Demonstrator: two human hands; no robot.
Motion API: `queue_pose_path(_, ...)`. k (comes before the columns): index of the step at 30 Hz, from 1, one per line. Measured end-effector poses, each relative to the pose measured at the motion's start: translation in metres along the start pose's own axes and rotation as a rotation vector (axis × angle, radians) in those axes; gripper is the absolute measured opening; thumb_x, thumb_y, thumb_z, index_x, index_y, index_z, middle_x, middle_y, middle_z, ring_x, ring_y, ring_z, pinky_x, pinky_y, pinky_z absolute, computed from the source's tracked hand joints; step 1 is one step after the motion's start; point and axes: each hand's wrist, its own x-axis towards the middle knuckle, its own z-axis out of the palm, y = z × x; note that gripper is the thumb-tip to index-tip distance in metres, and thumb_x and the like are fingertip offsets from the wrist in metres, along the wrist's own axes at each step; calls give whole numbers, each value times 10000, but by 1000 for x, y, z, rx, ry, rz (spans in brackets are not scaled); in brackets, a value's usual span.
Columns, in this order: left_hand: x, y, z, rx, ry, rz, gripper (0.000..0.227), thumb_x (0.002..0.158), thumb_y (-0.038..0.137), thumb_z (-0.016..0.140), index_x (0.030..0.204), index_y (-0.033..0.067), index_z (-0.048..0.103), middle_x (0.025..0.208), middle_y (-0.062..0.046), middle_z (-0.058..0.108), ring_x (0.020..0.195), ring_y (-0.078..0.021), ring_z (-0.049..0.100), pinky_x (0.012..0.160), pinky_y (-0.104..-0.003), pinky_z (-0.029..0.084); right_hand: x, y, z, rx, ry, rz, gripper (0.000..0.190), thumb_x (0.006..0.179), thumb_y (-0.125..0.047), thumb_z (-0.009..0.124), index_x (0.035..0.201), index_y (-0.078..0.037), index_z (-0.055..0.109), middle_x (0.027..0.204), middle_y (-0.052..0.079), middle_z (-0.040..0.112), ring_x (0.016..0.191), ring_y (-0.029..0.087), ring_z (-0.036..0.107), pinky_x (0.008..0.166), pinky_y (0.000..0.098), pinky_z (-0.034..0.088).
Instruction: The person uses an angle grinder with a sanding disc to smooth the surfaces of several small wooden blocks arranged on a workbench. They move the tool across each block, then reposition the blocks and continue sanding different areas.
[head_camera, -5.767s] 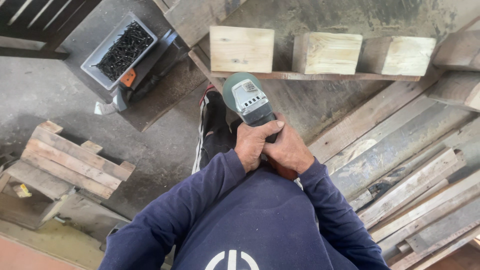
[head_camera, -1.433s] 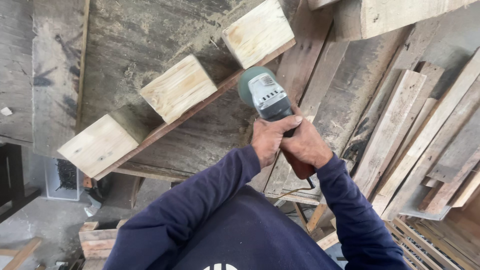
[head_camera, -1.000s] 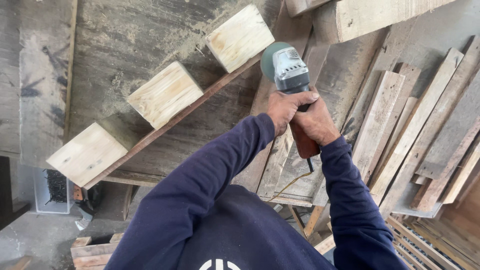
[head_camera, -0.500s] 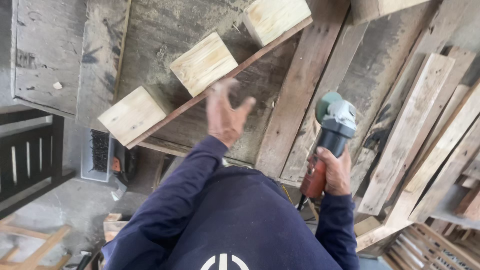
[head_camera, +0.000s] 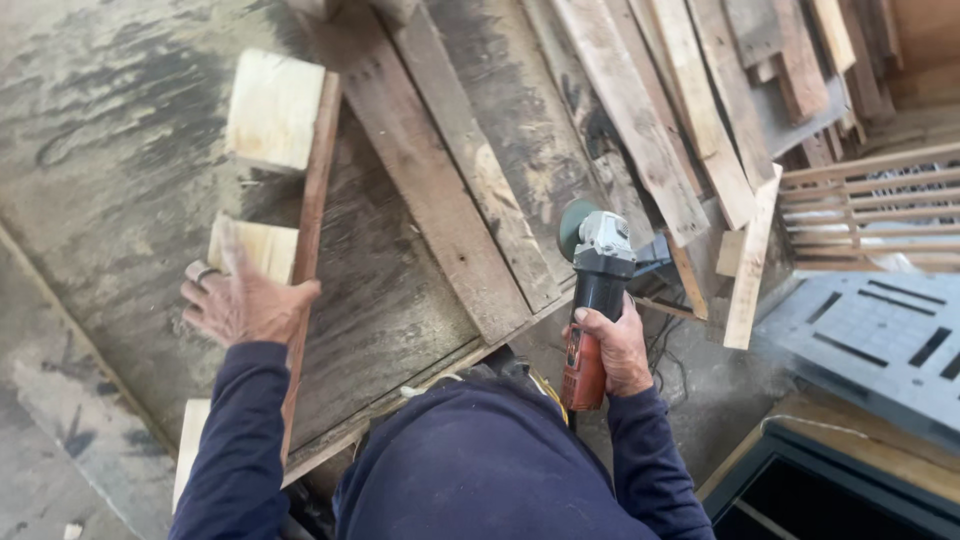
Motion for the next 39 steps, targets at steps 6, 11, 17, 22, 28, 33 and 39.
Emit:
queue_pose_path(6, -27, 11, -25, 20, 86, 159, 1483, 515, 559, 939, 1698, 283, 90, 1467, -447, 324, 1351, -585, 323, 1081, -735, 240, -19, 7, -26, 85, 121, 4, 547, 757, -217, 784, 1192, -63, 490, 871, 73, 602, 662, 192, 672, 548, 338, 581)
queue_pose_path(11, -50, 65, -38, -8, 58, 335, 1494, 482, 565, 922, 1679, 197, 106, 1307, -360, 472, 1194, -495, 470, 989, -676, 374, 4, 9, -60, 133, 136, -3, 526, 782, -240, 775, 1183, -63, 484, 872, 79, 602, 681, 192, 682, 554, 350, 588)
queue_pose_path(17, -16, 252, -27, -72, -240, 256, 1376, 516, 639, 850, 1619, 110, 220, 1086, -176, 633, 863, -331, 658, 702, -469, 580, 71, -15, -92, 226, 104, -18, 503, 789, -243, 765, 1168, -59, 489, 891, 64, 599, 705, 201, 687, 576, 356, 601)
queue_pose_path(22, 28, 425, 31, -28, -284, 387, 1400, 579, 661, 887, 1626, 102, 147, 1251, -275, 575, 1158, -425, 533, 1013, -608, 406, 99, -34, -136, 237, 112, -63, 474, 816, -263, 747, 1147, -41, 490, 894, 110, 622, 713, 209, 681, 594, 361, 603)
queue_pose_path(28, 86, 605, 106, -211, -287, 516, 1195, 484, 620, 808, 1476, 91, 401, 1281, -219, 583, 1162, -348, 592, 967, -496, 529, 108, -33, -193, 209, 296, -3, 566, 758, -244, 754, 1201, 5, 505, 927, 100, 639, 732, 231, 670, 630, 368, 585)
queue_pose_path(33, 105, 707, 121, -118, -138, 531, 955, 737, 726, 667, 1524, 243, 426, 1551, -151, 419, 1410, -357, 412, 1132, -592, 372, 121, -17, -227, 251, 394, 146, 609, 733, -242, 707, 1266, -24, 507, 812, 199, 653, 667, 307, 679, 561, 442, 587)
queue_pose_path(39, 136, 652, 191, 69, -216, 789, 909, 844, 755, 559, 1604, 372, 239, 1662, -91, 85, 1508, -498, 3, 1186, -735, 39, 175, -24, -238, 203, 259, 244, 647, 705, -241, 729, 1223, 63, 488, 786, 228, 647, 669, 364, 699, 564, 515, 610)
